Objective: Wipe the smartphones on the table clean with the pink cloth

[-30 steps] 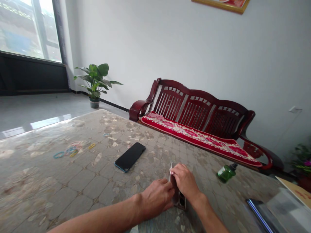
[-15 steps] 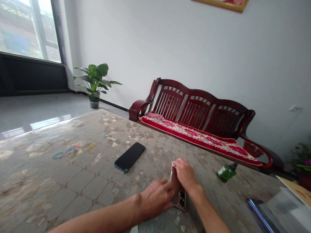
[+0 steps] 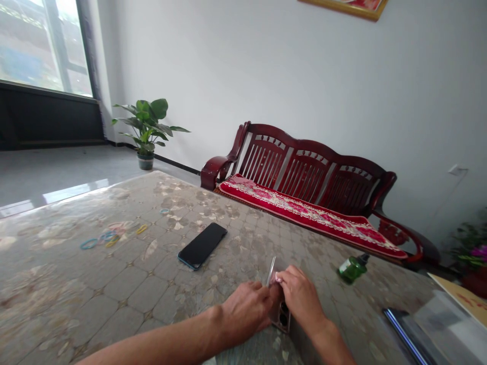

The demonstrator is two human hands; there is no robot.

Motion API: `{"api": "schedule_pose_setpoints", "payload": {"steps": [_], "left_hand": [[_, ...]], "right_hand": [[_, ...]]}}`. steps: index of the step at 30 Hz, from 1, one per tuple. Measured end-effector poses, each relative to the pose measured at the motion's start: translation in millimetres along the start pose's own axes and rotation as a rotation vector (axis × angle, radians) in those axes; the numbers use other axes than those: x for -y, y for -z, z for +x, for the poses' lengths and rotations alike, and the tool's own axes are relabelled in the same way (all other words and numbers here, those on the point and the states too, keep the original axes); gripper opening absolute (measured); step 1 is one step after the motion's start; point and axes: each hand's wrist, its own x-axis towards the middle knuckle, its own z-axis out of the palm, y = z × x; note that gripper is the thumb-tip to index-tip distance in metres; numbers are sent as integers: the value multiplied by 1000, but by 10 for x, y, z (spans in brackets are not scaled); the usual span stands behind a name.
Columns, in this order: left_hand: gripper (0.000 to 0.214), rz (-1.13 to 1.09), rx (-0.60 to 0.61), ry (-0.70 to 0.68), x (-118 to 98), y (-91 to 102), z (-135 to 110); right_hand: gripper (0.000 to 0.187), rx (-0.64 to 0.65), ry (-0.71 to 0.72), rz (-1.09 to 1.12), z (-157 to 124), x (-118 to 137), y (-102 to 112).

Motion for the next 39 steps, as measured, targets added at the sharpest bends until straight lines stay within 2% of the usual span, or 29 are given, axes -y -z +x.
{"api": "schedule_pose_setpoints", "payload": {"steps": [3, 10, 18, 26, 28, 35, 39], "left_hand": [[32, 15, -23, 13, -33, 3, -2], [26, -98, 84, 51, -21, 31, -24], [19, -128, 112, 63, -13, 19, -12], [22, -120, 86, 47, -8, 31, -20], [20, -127, 91, 46, -4, 21, -20], [17, -136, 100, 78, -11, 6, -19], [18, -114, 83, 59, -11, 28, -25]], "right_hand": [[31, 12, 27, 45, -22, 41, 20], [29, -22, -56, -11, 207, -3, -9], [29, 23, 93, 105, -139, 158, 23], [26, -14, -36, -12, 261, 109, -42], [26, 1, -37, -15, 261, 139, -29], [29, 76, 90, 73, -38, 231, 61], [28, 47, 33, 45, 116, 148, 26]]}}
